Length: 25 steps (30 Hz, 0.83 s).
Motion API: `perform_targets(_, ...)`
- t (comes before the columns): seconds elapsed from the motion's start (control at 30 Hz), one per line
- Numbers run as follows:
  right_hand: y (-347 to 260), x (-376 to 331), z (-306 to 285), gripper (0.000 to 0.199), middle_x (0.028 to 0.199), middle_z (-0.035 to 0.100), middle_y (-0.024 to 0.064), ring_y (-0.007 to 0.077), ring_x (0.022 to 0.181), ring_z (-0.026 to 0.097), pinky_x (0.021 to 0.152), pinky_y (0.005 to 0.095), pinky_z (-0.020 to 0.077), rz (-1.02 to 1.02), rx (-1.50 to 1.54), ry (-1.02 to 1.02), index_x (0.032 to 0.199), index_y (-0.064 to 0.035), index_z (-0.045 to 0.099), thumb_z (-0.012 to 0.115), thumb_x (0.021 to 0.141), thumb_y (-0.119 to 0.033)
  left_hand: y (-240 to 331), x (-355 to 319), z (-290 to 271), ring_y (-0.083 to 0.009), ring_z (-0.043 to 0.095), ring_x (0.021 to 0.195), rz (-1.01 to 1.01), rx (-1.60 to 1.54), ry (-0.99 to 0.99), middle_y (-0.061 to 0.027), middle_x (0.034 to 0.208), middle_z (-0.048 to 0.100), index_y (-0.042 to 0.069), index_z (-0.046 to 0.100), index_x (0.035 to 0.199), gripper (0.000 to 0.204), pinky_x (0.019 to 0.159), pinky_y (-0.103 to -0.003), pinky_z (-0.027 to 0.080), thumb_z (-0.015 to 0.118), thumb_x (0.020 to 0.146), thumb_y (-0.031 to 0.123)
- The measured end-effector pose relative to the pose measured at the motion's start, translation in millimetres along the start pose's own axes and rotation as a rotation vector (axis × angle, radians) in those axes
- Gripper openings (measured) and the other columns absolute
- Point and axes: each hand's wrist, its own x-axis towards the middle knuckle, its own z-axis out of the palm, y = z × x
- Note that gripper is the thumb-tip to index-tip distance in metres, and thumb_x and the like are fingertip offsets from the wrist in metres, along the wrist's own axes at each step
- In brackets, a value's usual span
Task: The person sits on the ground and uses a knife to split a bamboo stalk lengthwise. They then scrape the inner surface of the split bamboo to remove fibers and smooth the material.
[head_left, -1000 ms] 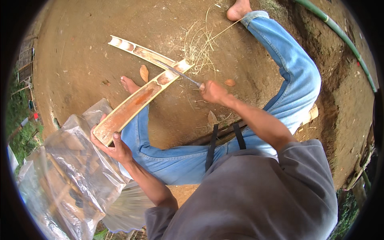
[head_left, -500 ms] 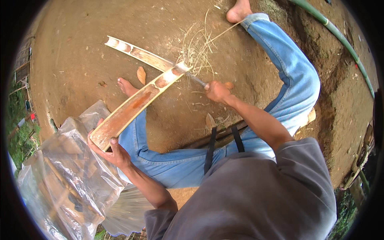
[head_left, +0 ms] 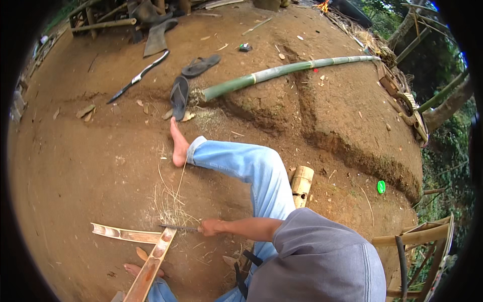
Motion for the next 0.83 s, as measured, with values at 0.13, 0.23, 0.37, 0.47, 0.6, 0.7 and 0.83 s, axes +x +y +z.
perform_targets(0.13, -7.1, -28.7, -9.3, 0.040, 0.067, 0.064, 0.0149, 0.0257, 0.059, 0.064, 0.053, 0.0413, 0.0501, 0.035, 0.296, 0.021, 0.088, 0.0007, 0.064, 0.055, 0.095, -0.038, 0.8, 0.9, 1.6, -0.0331, 0.063, 0.105, 0.114, -0.054, -0.037, -0.0227, 0.108, 0.067, -0.006, 0.063, 0.115, 0.059, 0.091, -0.045, 0.051, 0.075, 0.086, 0.044)
perform_targets(0.23, -28.5, -57.5, -16.8, 0.041, 0.062, 0.060, 0.0094, 0.0187, 0.052, 0.059, 0.047, 0.0362, 0.0479, 0.140, 0.400, 0.027, 0.082, -0.0009, 0.063, 0.057, 0.095, -0.039, 12.8, 4.9, -1.0, -0.0316, 0.063, 0.110, -0.010, -0.386, -0.177, -0.0234, 0.114, 0.066, -0.006, 0.056, 0.127, 0.071, 0.094, -0.043, 0.051, 0.079, 0.082, 0.044)
perform_targets(0.37, -13.6, -55.5, -3.2, 0.045, 0.058, 0.060, 0.0066, 0.0171, 0.049, 0.058, 0.046, 0.0344, 0.0479, 0.151, 0.428, -0.030, 0.074, -0.0025, 0.063, 0.062, 0.091, -0.044, -3.7, 9.9, 17.5, -0.0311, 0.059, 0.119, 0.192, -0.403, -0.147, -0.0200, 0.126, 0.062, -0.001, 0.032, 0.147, 0.096, 0.101, -0.042, 0.048, 0.083, 0.078, 0.041)
perform_targets(0.47, -17.9, -58.4, -6.0, 0.047, 0.056, 0.059, 0.0062, 0.0179, 0.049, 0.058, 0.049, 0.0354, 0.0493, 0.095, 0.373, -0.056, 0.070, -0.0030, 0.063, 0.064, 0.088, -0.047, 4.2, 14.4, 11.8, -0.0301, 0.058, 0.121, 0.084, -0.540, -0.230, -0.0181, 0.127, 0.063, -0.001, 0.035, 0.146, 0.094, 0.103, -0.043, 0.046, 0.085, 0.076, 0.039)
perform_targets(0.6, -6.9, -50.6, 3.6, 0.048, 0.055, 0.059, 0.0070, 0.0207, 0.049, 0.058, 0.051, 0.0371, 0.0500, 0.058, 0.174, -0.007, 0.067, -0.0031, 0.064, 0.062, 0.089, -0.046, 12.9, 13.8, 7.3, -0.0290, 0.057, 0.121, 0.112, -0.514, -0.211, -0.0179, 0.131, 0.061, 0.001, 0.035, 0.147, 0.094, 0.103, -0.042, 0.046, 0.086, 0.076, 0.037)
perform_targets(0.7, -2.7, -52.3, 10.2, 0.046, 0.056, 0.060, 0.0087, 0.0230, 0.050, 0.059, 0.053, 0.0382, 0.0499, 0.034, 0.175, 0.037, 0.071, -0.0029, 0.066, 0.060, 0.090, -0.044, 19.7, 6.9, 2.5, -0.0343, 0.053, 0.123, 0.056, -0.566, -0.238, -0.0219, 0.133, 0.055, 0.004, 0.033, 0.145, 0.086, 0.108, -0.050, 0.040, 0.079, 0.082, 0.039)
perform_targets(0.83, -31.1, -74.3, 10.9, 0.043, 0.059, 0.063, 0.0106, 0.0235, 0.052, 0.061, 0.056, 0.0386, 0.0510, 0.032, 0.159, 0.014, 0.077, -0.0043, 0.069, 0.058, 0.090, -0.043, 27.3, 6.6, 0.5, -0.0382, 0.046, 0.130, -0.046, -0.696, -0.275, -0.0249, 0.136, 0.049, 0.006, 0.034, 0.144, 0.085, 0.114, -0.057, 0.030, 0.079, 0.082, 0.044)
